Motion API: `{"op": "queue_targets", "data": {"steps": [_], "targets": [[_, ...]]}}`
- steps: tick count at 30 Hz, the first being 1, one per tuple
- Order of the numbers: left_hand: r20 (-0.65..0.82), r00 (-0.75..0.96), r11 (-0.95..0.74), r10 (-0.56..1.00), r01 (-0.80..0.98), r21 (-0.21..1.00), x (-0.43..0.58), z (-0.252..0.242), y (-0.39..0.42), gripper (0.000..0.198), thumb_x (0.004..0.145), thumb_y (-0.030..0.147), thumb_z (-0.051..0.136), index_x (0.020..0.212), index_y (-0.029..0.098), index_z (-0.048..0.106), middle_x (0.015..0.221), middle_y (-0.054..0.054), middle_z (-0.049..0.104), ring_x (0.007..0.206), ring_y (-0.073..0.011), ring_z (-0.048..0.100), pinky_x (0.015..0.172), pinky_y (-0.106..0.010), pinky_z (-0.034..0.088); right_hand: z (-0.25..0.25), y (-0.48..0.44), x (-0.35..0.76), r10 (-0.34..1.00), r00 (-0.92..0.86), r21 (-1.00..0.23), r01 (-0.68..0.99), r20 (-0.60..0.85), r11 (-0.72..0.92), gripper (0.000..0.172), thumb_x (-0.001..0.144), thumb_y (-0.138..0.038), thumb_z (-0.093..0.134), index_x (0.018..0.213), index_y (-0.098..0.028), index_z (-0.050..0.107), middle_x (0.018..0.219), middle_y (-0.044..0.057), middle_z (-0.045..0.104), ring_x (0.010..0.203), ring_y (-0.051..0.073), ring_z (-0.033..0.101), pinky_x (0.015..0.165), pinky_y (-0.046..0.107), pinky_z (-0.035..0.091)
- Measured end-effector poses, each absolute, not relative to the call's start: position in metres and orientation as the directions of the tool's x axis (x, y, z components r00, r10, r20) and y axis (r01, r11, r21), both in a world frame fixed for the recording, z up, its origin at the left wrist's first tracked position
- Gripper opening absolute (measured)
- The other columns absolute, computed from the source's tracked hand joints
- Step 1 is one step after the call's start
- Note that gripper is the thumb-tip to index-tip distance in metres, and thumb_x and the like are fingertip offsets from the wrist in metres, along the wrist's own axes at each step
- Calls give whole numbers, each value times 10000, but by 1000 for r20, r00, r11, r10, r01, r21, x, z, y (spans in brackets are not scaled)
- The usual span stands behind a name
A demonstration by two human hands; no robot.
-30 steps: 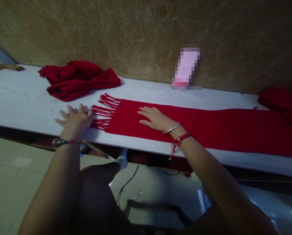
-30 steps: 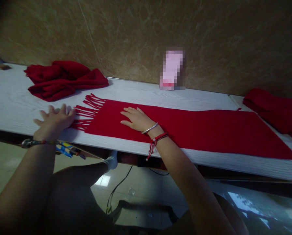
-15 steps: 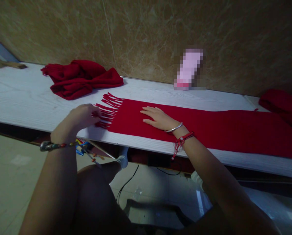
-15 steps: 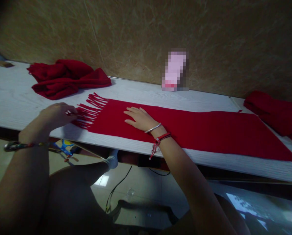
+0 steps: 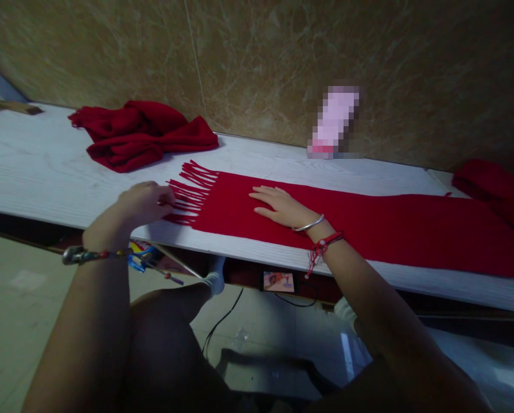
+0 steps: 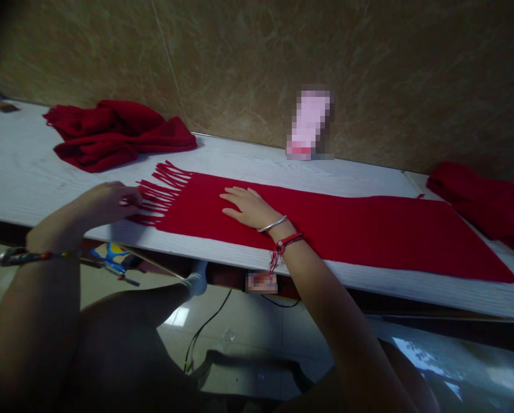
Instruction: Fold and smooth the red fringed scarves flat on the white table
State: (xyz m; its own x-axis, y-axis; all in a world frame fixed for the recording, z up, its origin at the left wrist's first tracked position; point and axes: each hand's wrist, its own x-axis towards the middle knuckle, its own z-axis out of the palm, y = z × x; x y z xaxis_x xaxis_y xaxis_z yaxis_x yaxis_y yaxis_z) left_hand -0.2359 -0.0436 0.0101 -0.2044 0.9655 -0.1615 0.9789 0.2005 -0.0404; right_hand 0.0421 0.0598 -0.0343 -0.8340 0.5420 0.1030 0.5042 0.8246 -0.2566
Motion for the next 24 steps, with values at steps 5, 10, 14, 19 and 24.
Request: {"op": "queue_targets", "data": {"steps": [5,10,14,19,24], "targets": [[68,-566,569,821,822,-28,-239,19,-61,437,838,245,330,1150,94,597,1202,-246,510,1136,-401,484,866,-531,428,-36,60,42,526,-839,-242,486,141,840,447,919,-372,453,1329,-199,491,1436,96,443,1339,201,364,1100,446,280],[30,11,-16,999,982,188,-212,12,-41,448,781,324,434,1174,201,611,1149,-99,589,1082,-233,529,982,-350,392,-37,58,42,518,-836,-208,482,179,851,434,922,-346,441,1316,-177,508,1410,108,475,1322,205,389,1095,445,296],[-118,175,-140,978,956,257,-197,-2,-30,466,746,445,506,1178,304,612,1242,-49,564,1163,-243,494,1013,-377,365,-37,55,39,525,-831,-162,501,182,850,432,929,-336,422,1328,-187,496,1420,100,464,1327,203,382,1100,439,291],[-238,-220,255,946,958,129,-195,1,-40,593,776,513,526,1338,334,469,1504,-87,294,1365,-409,226,1009,-637,272,-28,46,36,549,-827,-122,536,120,835,452,941,-312,397,1358,-147,457,1452,125,413,1355,221,333,1113,453,257],[-185,-292,312,938,946,86,-186,11,-42,559,766,530,564,1268,284,538,1528,-117,238,1386,-436,131,1005,-704,195,-14,30,50,603,-785,-141,586,144,798,501,931,-407,405,1388,-203,419,1493,114,346,1387,273,256,1103,546,229]]}}
